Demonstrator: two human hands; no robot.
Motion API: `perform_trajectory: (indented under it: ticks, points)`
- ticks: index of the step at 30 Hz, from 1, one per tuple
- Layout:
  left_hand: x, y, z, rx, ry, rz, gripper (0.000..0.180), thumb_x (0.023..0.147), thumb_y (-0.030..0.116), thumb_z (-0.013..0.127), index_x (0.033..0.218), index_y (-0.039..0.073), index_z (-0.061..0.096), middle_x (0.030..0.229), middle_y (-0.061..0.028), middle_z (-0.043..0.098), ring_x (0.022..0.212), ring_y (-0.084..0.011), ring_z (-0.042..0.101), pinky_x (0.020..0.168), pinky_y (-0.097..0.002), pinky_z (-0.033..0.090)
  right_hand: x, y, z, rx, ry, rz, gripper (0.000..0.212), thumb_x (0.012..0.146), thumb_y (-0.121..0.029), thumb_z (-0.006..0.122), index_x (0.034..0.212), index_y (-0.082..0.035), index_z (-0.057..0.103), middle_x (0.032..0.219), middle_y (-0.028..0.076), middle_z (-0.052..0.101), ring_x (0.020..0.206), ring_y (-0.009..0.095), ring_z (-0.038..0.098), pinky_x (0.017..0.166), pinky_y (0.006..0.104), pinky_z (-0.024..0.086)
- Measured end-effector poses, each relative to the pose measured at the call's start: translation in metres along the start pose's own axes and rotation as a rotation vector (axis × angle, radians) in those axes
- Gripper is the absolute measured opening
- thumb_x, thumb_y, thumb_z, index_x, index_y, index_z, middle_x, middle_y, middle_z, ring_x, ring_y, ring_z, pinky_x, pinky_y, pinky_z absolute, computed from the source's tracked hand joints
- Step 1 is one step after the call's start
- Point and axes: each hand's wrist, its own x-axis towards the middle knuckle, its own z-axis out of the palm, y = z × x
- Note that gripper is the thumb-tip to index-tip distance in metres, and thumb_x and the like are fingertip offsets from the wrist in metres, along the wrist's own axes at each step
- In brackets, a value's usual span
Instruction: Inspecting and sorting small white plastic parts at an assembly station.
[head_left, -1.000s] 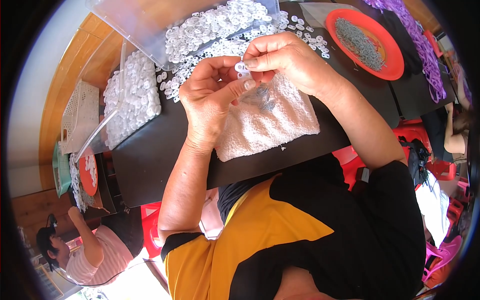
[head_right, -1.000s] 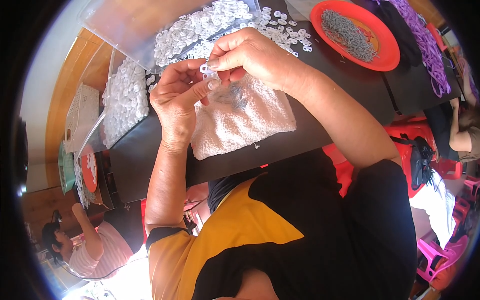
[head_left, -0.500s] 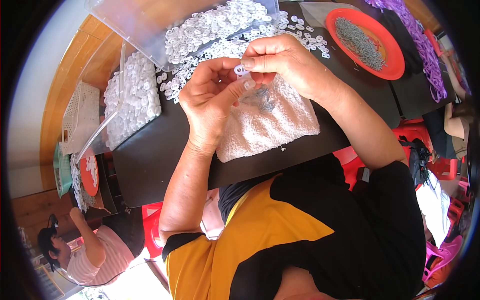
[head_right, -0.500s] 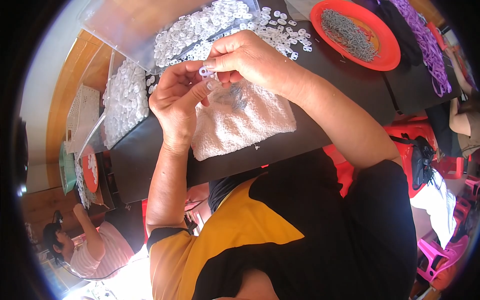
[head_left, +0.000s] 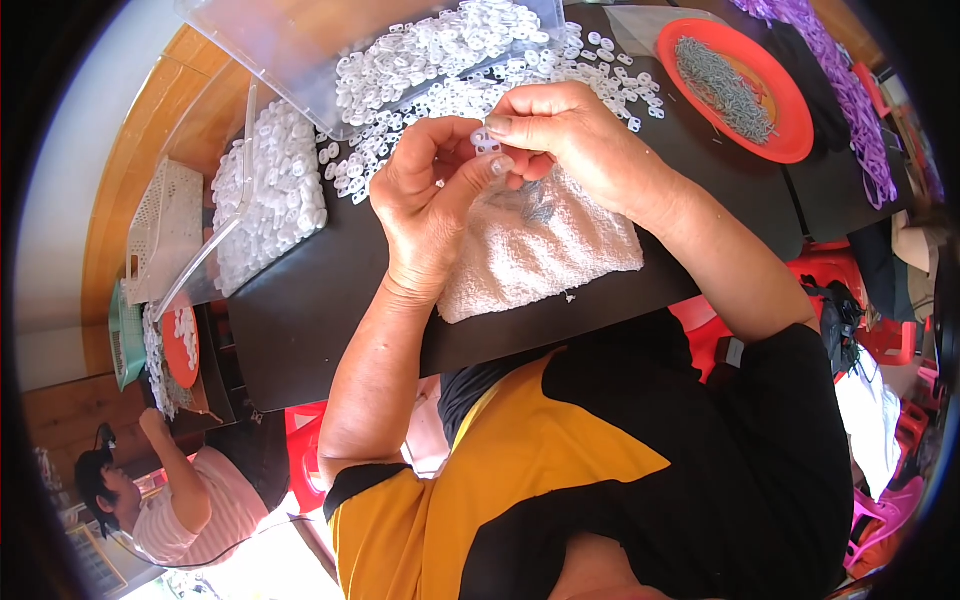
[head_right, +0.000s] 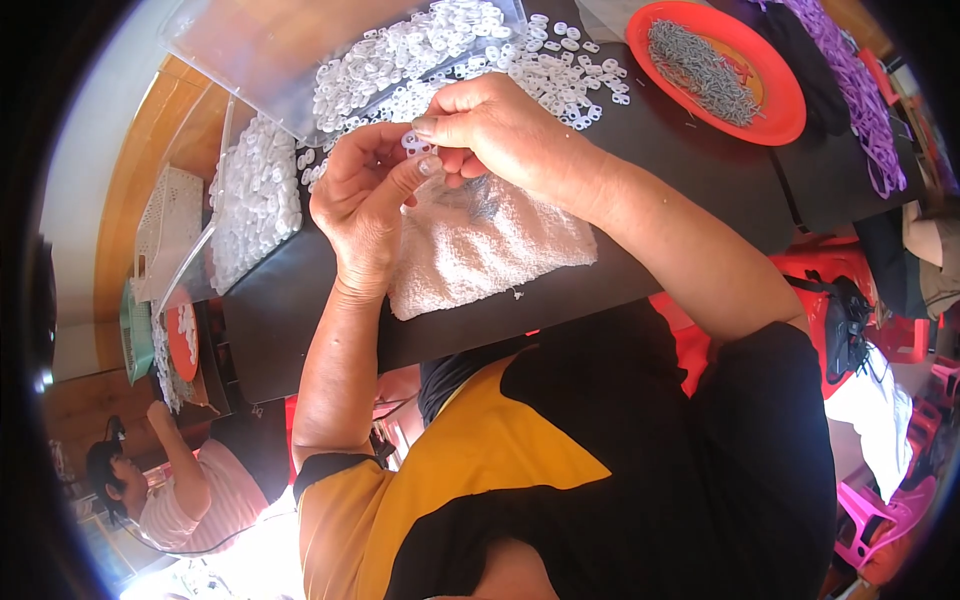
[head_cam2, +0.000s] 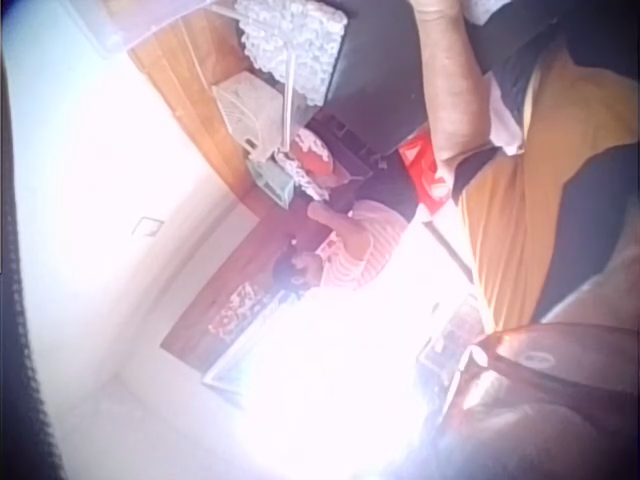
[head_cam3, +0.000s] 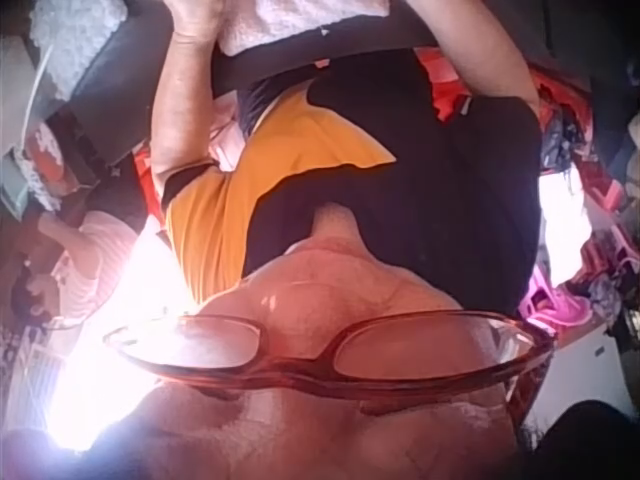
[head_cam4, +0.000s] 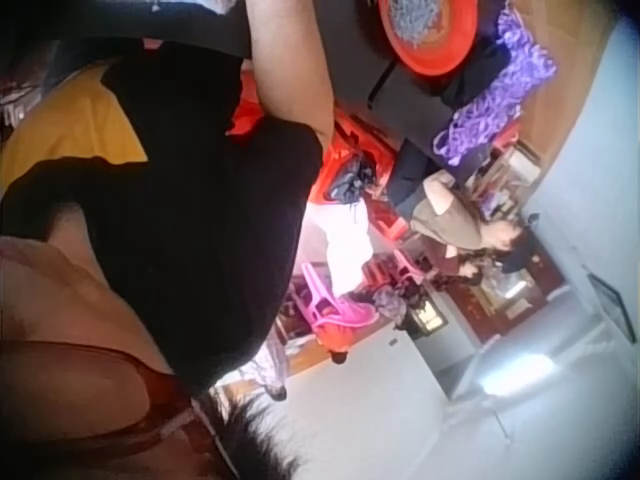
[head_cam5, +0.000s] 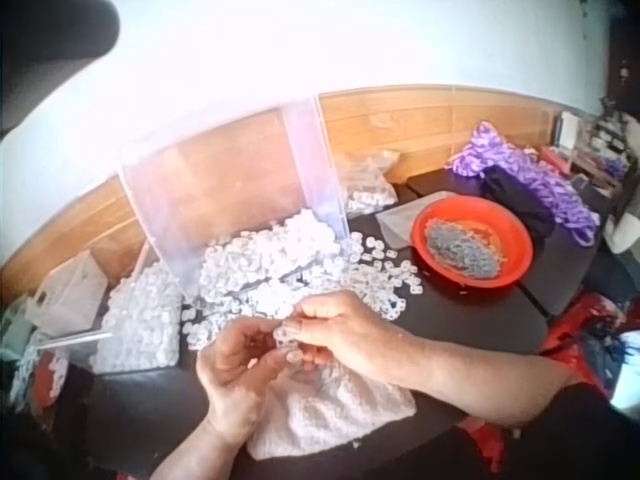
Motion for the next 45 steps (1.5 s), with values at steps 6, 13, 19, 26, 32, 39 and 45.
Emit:
perform_trajectory:
  ticks: [6,13,19,26,32,39,45]
  points:
    - [0.0,-0.008,-0.004,0.143,0.002,0.074,0.026,0.08,-0.003,0.073,0.105,-0.001,0.063,0.085,-0.0026,0.066,0.071,-0.005,0.058,0.058,-0.0183,0.046,0.0,-0.003,-0.001,-0.022,-0.001,-0.031,0.023,0.096,-0.021,0.057,0.091,0.0,0.065,0.071,0.001,0.06,0.065,0.008,0.059,0.06,0.0213,0.046]
    - [0.002,-0.008,-0.003,0.249,0.0,0.116,0.024,0.081,0.0,0.074,0.102,0.001,0.063,0.084,-0.0016,0.065,0.073,-0.0059,0.058,0.062,-0.0202,0.047,0.0,-0.006,-0.004,0.019,-0.021,-0.058,0.022,0.094,-0.018,0.058,0.086,0.001,0.065,0.069,0.001,0.057,0.063,0.008,0.057,0.057,0.0219,0.045]
    - [0.001,-0.005,-0.004,0.272,-0.02,0.14,0.02,0.082,0.004,0.075,0.098,0.002,0.062,0.08,-0.0014,0.064,0.072,-0.0071,0.059,0.067,-0.0217,0.05,0.0,-0.006,-0.007,0.026,-0.092,0.007,0.021,0.096,-0.017,0.054,0.087,0.0,0.063,0.068,0.001,0.059,0.06,0.01,0.06,0.057,0.0205,0.044]
    - [-0.001,-0.006,-0.008,0.283,-0.047,0.206,0.018,0.082,0.004,0.075,0.095,0.002,0.061,0.079,-0.0031,0.065,0.071,-0.0069,0.06,0.066,-0.0211,0.05,0.002,-0.003,-0.007,0.159,-0.164,0.055,0.018,0.094,-0.013,0.058,0.084,0.001,0.063,0.067,0.002,0.059,0.057,0.01,0.059,0.056,0.0214,0.045]
    - [0.001,-0.002,-0.006,0.234,-0.089,0.213,0.019,0.082,0.0,0.073,0.097,0.0,0.06,0.08,-0.0034,0.066,0.072,-0.0085,0.063,0.066,-0.022,0.051,0.006,0.006,-0.005,0.191,-0.145,0.023,0.02,0.092,-0.017,0.061,0.081,0.0,0.065,0.065,0.002,0.058,0.057,0.013,0.061,0.054,0.022,0.043]
    - [0.0,-0.009,-0.003,0.06,-0.034,0.118,0.023,0.08,-0.002,0.074,0.099,0.0,0.061,0.08,-0.0037,0.066,0.072,-0.0081,0.063,0.064,-0.0212,0.051,0.006,0.005,-0.007,0.225,-0.144,0.056,0.018,0.094,-0.014,0.056,0.086,0.001,0.064,0.071,0.002,0.06,0.062,0.01,0.06,0.058,0.0213,0.044]
    - [-0.001,-0.003,-0.004,-0.074,-0.069,0.078,0.023,0.078,-0.004,0.075,0.096,-0.002,0.061,0.08,-0.0061,0.066,0.07,-0.0099,0.065,0.062,-0.0219,0.053,0.005,0.007,-0.009,0.263,-0.249,0.068,0.019,0.095,-0.015,0.057,0.086,0.001,0.064,0.07,0.003,0.061,0.062,0.011,0.061,0.058,0.0217,0.045]
